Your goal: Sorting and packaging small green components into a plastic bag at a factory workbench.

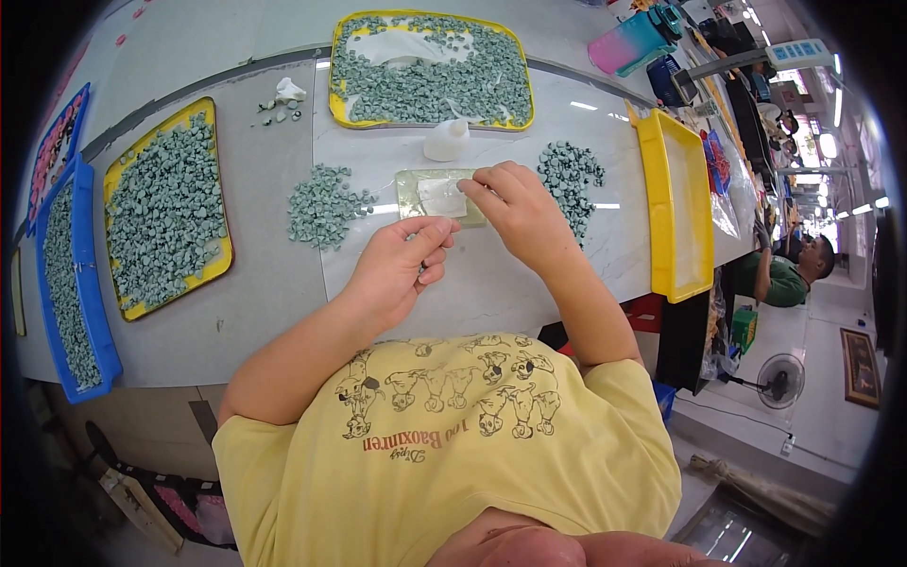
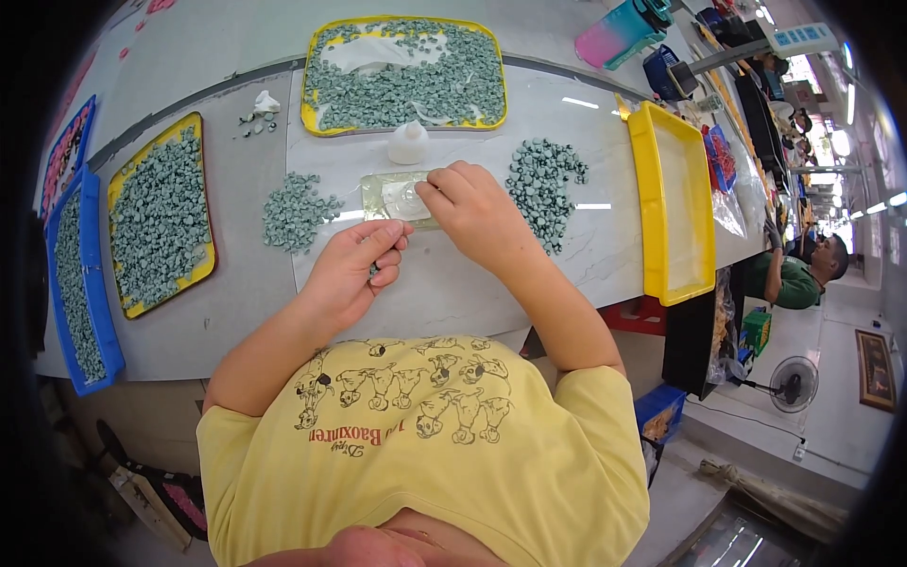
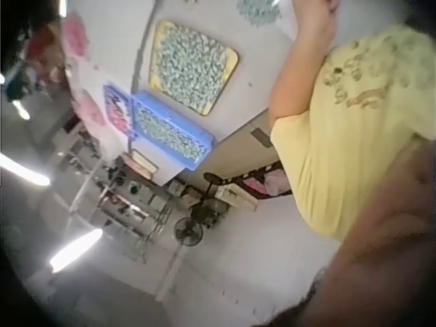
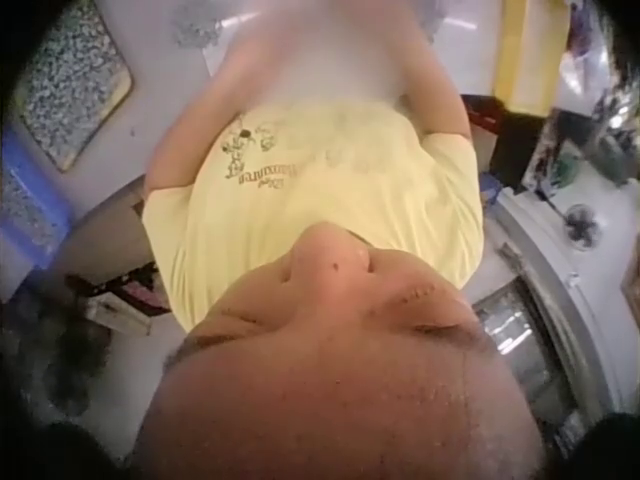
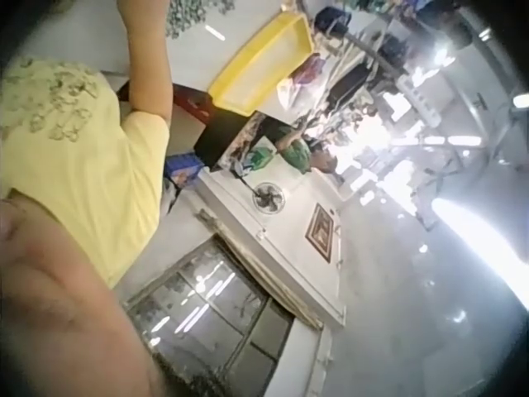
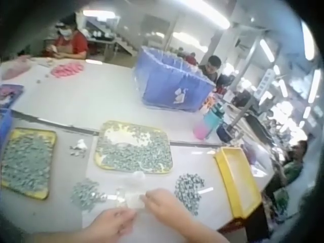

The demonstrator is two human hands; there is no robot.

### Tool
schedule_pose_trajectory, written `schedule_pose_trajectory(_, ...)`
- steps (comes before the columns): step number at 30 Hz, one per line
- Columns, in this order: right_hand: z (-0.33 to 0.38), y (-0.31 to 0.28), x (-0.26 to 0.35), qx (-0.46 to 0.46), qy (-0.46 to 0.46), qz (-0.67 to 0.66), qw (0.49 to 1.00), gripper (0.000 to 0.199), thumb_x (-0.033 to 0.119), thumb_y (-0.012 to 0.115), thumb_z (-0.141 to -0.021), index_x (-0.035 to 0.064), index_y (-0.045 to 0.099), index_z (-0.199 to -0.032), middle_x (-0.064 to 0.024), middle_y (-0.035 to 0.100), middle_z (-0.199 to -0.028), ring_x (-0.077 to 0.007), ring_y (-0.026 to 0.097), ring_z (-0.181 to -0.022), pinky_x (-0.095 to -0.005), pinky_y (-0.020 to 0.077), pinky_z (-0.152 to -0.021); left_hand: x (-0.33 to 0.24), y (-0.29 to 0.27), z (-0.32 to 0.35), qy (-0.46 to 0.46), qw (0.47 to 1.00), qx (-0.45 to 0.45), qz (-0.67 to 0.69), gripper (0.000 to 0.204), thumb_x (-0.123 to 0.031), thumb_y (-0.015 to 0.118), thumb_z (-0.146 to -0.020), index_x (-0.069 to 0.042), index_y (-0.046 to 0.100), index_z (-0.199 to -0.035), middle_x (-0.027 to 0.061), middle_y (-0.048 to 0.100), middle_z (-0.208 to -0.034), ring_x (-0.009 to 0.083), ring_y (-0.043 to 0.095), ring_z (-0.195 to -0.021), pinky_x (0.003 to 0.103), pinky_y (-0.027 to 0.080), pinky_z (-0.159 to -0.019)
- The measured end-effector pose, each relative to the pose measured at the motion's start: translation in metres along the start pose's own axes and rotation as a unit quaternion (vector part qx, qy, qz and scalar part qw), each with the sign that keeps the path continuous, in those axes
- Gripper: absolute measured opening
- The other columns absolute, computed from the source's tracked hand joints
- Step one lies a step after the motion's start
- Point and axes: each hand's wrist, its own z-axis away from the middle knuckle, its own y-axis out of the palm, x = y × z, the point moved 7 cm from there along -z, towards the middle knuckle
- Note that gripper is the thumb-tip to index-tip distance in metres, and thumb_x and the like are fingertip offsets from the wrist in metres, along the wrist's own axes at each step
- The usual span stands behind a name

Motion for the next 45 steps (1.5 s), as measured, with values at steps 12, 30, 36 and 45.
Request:
schedule_pose_trajectory(12, -0.008, 0.006, 0.007, 0.041, -0.008, 0.037, 0.998, 0.027, 0.004, 0.056, -0.068, 0.0017, 0.061, -0.095, -0.0072, 0.055, -0.092, -0.0231, 0.054, -0.087, -0.034, 0.0444, -0.076, -0.004, -0.006, 0.003, -0.001, 1.0, -0.001, 0.006, 0.022, -0.014, 0.052, -0.09, 0.005, 0.056, -0.1, 0.0021, 0.046, -0.082, 0.0056, 0.034, -0.058, 0.02, 0.031, -0.048)
schedule_pose_trajectory(30, -0.067, -0.009, 0.046, 0.017, 0.029, -0.04, 0.999, 0.02, 0.0, 0.066, -0.071, 0.0037, 0.063, -0.091, -0.0065, 0.058, -0.083, -0.0237, 0.057, -0.078, -0.032, 0.0479, -0.066, -0.016, -0.028, 0.046, -0.08, 0.995, 0.037, -0.056, 0.02, -0.015, 0.055, -0.089, 0.004, 0.056, -0.094, 0.0006, 0.047, -0.076, 0.005, 0.036, -0.058, 0.019, 0.03, -0.047)
schedule_pose_trajectory(36, -0.058, 0.005, 0.056, 0.071, 0.029, 0.017, 0.997, 0.023, 0.002, 0.062, -0.071, 0.004, 0.063, -0.093, -0.0058, 0.058, -0.086, -0.0234, 0.055, -0.081, -0.0317, 0.0467, -0.07, -0.014, -0.036, 0.049, -0.081, 0.994, 0.055, -0.057, 0.02, -0.016, 0.056, -0.088, 0.004, 0.056, -0.093, 0.0001, 0.047, -0.074, 0.0054, 0.035, -0.058, 0.02, 0.03, -0.047)
schedule_pose_trajectory(45, -0.053, 0.018, 0.06, 0.098, -0.004, 0.053, 0.994, 0.026, 0.001, 0.057, -0.068, 0.001, 0.062, -0.094, -0.0061, 0.057, -0.091, -0.0231, 0.053, -0.085, -0.0327, 0.0451, -0.075, -0.013, -0.034, 0.045, -0.078, 0.994, 0.054, -0.054, 0.019, -0.012, 0.055, -0.087, 0.006, 0.056, -0.094, 0.0008, 0.048, -0.076, 0.0048, 0.037, -0.059, 0.019, 0.03, -0.046)
